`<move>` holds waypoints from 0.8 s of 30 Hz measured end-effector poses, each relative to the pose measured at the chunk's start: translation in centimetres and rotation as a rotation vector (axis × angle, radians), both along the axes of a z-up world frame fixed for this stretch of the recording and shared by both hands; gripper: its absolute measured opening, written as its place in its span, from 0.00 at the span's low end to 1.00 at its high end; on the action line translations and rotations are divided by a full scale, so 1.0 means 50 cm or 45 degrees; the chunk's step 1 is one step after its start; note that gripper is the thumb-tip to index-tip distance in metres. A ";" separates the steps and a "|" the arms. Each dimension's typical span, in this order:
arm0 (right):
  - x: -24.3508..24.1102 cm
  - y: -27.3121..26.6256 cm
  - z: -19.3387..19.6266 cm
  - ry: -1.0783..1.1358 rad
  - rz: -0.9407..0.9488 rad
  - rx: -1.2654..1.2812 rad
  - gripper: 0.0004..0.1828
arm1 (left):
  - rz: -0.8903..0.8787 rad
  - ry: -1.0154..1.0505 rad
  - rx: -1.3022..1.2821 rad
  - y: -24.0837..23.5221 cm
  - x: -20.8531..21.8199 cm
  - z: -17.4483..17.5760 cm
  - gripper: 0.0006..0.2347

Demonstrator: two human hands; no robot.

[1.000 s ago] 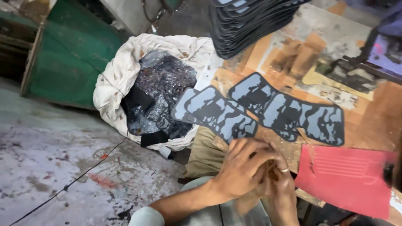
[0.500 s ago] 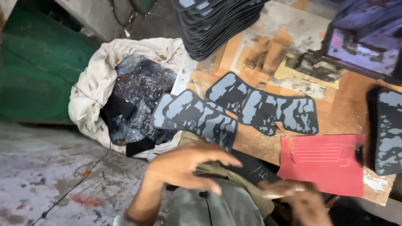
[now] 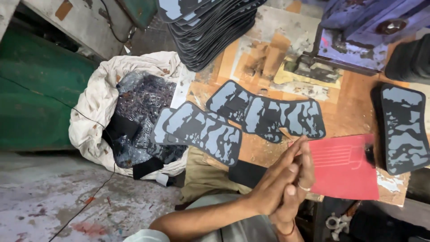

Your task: Apply adhesive tape and organize camouflage-patterned cutout parts at a workbench.

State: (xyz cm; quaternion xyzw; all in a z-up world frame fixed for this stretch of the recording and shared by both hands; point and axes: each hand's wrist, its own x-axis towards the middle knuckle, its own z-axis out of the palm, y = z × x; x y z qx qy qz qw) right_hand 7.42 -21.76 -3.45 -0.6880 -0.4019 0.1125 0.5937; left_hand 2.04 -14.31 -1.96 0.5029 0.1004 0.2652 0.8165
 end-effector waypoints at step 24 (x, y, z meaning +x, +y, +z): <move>0.062 0.068 0.015 -0.573 -0.166 0.201 0.37 | -0.057 0.217 -0.079 0.038 -0.042 -0.022 0.19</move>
